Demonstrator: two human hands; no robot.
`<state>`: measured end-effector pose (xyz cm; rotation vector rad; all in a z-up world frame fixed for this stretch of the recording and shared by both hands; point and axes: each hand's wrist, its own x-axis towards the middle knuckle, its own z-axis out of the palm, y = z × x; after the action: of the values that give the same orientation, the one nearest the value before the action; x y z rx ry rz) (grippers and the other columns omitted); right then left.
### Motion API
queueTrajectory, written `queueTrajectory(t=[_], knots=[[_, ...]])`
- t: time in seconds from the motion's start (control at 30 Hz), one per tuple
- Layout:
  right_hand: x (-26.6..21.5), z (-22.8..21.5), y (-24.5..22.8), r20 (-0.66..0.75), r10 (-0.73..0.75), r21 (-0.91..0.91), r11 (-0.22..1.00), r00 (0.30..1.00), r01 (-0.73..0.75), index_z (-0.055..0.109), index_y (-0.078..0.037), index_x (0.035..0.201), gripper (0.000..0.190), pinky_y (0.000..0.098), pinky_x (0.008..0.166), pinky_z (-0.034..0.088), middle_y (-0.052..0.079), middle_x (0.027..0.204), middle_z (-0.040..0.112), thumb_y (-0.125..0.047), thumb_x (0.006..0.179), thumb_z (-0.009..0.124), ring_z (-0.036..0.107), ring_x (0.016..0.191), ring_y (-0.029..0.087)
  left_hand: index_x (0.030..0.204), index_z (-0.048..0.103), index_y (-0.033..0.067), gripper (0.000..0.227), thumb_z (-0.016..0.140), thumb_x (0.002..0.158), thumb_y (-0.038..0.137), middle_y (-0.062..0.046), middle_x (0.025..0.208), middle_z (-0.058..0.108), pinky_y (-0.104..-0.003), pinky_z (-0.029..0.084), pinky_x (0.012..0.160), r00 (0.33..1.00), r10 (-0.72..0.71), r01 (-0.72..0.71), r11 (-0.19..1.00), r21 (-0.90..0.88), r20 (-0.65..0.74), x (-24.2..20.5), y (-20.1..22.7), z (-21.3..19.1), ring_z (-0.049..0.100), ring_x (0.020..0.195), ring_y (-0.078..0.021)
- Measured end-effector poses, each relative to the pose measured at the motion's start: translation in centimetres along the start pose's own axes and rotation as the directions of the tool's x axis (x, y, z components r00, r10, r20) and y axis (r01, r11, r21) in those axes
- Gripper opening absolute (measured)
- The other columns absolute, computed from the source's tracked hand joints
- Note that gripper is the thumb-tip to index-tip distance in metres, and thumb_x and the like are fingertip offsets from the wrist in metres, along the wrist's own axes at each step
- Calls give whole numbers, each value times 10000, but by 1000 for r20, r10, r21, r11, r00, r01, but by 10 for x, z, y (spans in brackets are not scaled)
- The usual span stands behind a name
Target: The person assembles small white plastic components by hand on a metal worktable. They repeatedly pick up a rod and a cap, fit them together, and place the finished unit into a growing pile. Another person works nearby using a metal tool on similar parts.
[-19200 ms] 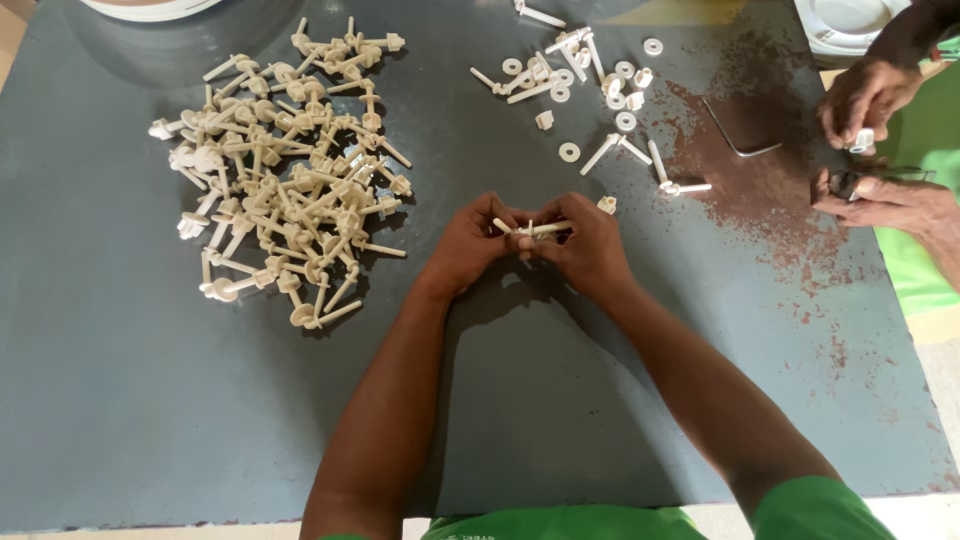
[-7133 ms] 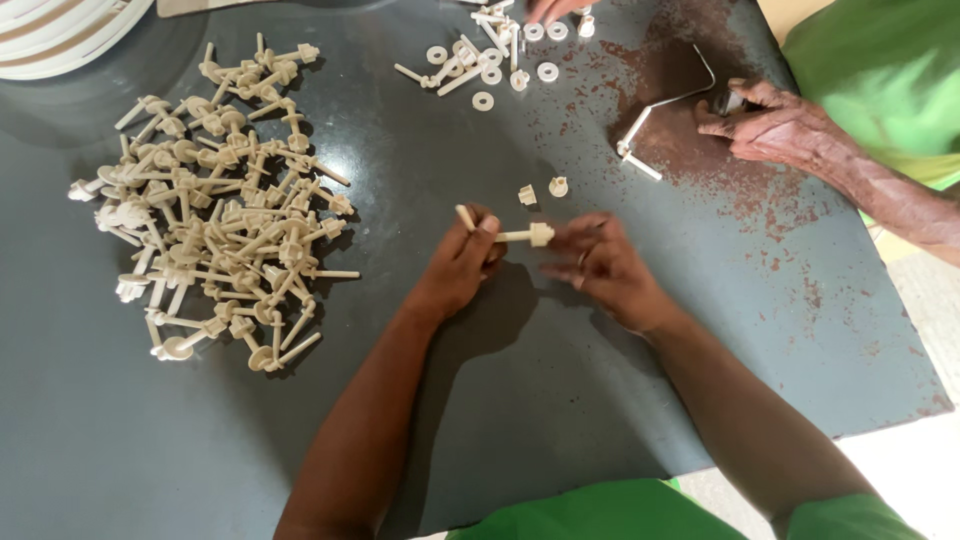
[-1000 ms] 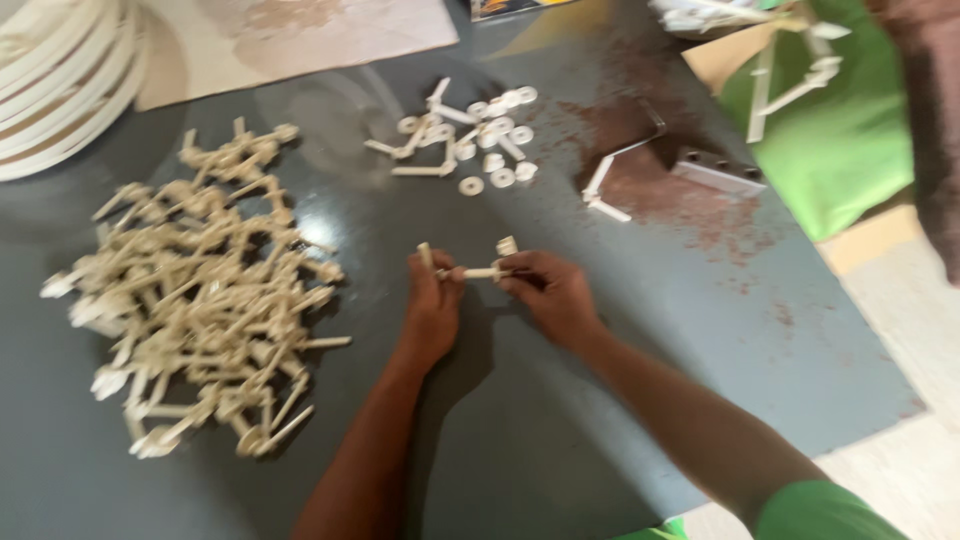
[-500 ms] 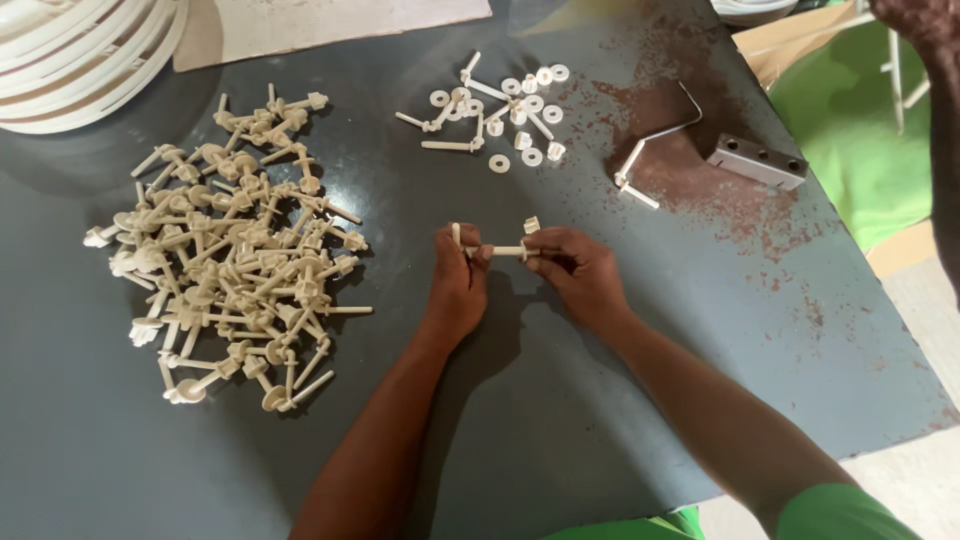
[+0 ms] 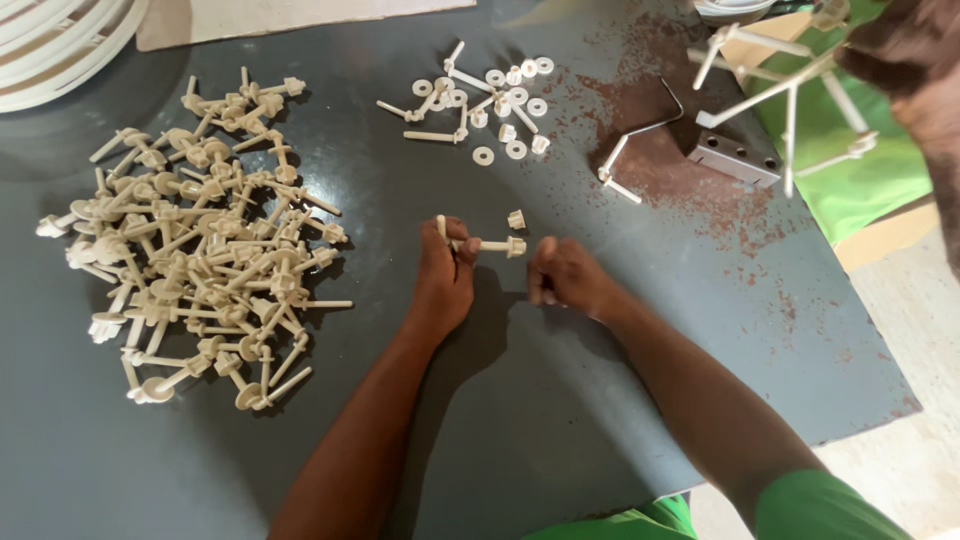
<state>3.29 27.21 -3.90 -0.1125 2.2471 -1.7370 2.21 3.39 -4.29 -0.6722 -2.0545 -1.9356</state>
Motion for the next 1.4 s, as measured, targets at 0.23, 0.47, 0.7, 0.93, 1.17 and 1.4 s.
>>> queueTrajectory(t=[0.23, 0.47, 0.7, 0.93, 1.17, 1.4], knots=[[-6, -2, 15, -135, -610, 233, 746, 781, 624, 404, 19, 1186, 521, 422, 949, 529, 237, 1245, 579, -502, 1182, 388, 575, 1128, 309, 1134, 364, 69, 193, 551, 1085, 78, -72, 1105, 467, -283, 483, 723, 997, -72, 67, 978, -195, -18, 3, 1, 6, 492, 824, -110], [-15, 8, 6, 51, -380, 506, 807, 924, 304, 475, -51, 1009, 496, 370, 708, 566, 208, 953, 686, -492, 1201, 357, 697, 829, 281, 1140, 400, 64, 147, 533, 1092, 103, -45, 951, 518, -268, 470, 704, 986, -126, 109, 984, -141, -114, 8, 4, -7, 506, 778, -103], [-19, 6, -3, 60, -454, 507, 781, 889, 365, 472, -82, 994, 438, 314, 668, 530, 107, 905, 635, -473, 1154, 356, 627, 789, 206, 1139, 407, 66, 138, 525, 1104, 127, -34, 950, 513, -267, 472, 706, 993, -71, 59, 990, -124, -93, 4, 4, 8, 508, 784, -98], [-13, 7, 0, 36, -489, 500, 764, 871, 408, 511, -103, 1003, 470, 238, 575, 438, 74, 746, 624, -492, 1227, 373, 539, 604, 121, 1148, 401, 72, 149, 524, 1084, 124, -24, 911, 516, -267, 457, 686, 962, -179, 164, 983, -89, -205, 10, 8, 0, 503, 771, -94], [-7, 9, -25, -41, -466, 674, 640, 884, 369, 350, -171, 1444, 589, 460, 1120, 465, 96, 1539, 454, -484, 993, 564, 472, 1428, 218, 1157, 443, 70, 140, 540, 1086, 139, -29, 923, 525, -274, 467, 703, 978, -157, 155, 988, -27, -137, 5, -11, 9, 516, 788, -103], [-24, 9, -2, 267, -335, 537, 830, 903, 149, 565, -50, 1055, 465, 272, 547, 440, 93, 784, 624, -509, 1127, 564, 562, 619, 142, 1053, 471, 55, 131, 530, 1107, 159, -32, 821, 545, -278, 433, 679, 971, -192, 186, 981, -57, -142, 13, -29, -12, 506, 731, -112]])
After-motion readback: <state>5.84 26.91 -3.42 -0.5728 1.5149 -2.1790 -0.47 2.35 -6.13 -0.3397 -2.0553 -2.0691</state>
